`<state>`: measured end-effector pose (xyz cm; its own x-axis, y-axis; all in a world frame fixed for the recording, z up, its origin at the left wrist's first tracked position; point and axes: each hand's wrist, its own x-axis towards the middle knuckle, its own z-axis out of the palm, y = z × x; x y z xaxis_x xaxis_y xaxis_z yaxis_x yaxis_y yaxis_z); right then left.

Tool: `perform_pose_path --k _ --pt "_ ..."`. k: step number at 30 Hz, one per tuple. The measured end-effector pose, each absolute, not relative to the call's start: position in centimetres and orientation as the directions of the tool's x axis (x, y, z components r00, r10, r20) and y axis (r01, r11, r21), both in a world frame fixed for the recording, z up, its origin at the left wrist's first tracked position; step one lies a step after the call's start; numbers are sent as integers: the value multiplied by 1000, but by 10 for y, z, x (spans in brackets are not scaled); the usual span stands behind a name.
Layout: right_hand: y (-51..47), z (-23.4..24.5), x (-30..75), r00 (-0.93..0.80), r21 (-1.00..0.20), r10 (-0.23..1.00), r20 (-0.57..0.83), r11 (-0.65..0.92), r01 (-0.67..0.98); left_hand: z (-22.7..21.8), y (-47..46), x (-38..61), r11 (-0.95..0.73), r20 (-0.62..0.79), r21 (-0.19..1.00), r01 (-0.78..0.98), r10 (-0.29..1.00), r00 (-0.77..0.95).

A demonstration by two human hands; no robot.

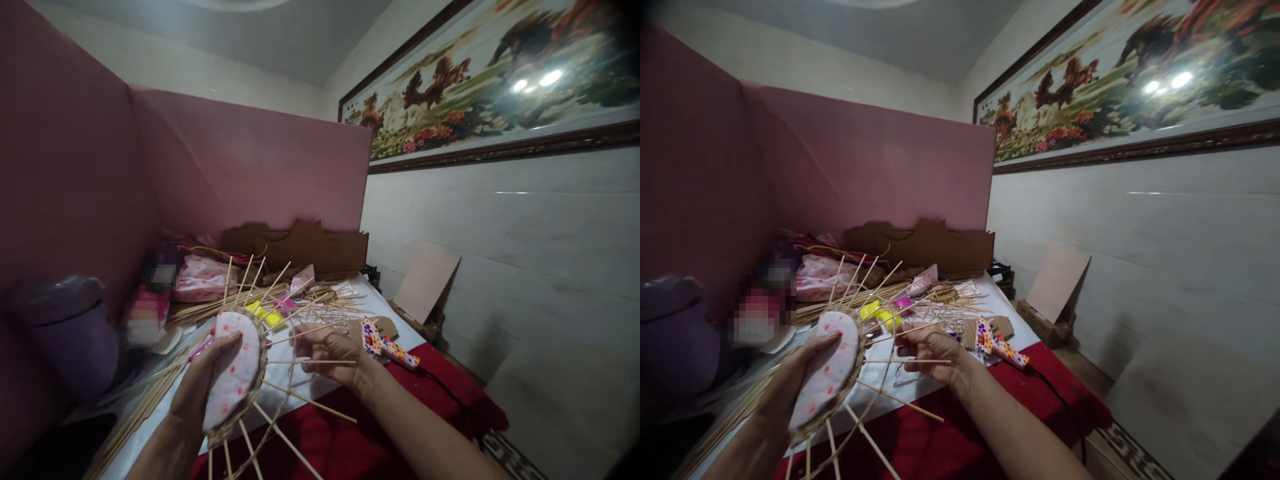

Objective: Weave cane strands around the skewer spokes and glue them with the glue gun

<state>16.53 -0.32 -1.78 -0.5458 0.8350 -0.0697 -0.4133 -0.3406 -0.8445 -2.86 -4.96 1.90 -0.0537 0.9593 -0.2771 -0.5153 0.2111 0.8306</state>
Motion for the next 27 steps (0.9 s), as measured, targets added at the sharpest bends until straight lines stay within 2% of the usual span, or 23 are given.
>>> perform_pose_path --k 3,5,11,14,18,27 --pt "-1 -25 158 -622 -771 781 -59 -431 -468 21 -51 -27 205 -259 833 -514 965 -35" --pt "-3 -30 156 -610 -749 792 -13 -412 -519 22 -54 -24 228 -262 837 -497 965 3" --pt "-9 -31 158 -564 -691 824 52 -378 -616 21 -51 -20 245 -285 863 -441 958 -24" --pt "-8 -29 159 -561 -689 826 44 -381 -616 19 -48 -22 265 -315 861 -434 948 -45" --pt "-6 -27 158 -538 -706 843 21 -368 -605 18 -48 -22 304 -340 831 -467 940 7" --pt "-4 -30 163 -527 -757 847 63 -304 -579 16 -48 -21 320 -368 811 -490 930 -2"
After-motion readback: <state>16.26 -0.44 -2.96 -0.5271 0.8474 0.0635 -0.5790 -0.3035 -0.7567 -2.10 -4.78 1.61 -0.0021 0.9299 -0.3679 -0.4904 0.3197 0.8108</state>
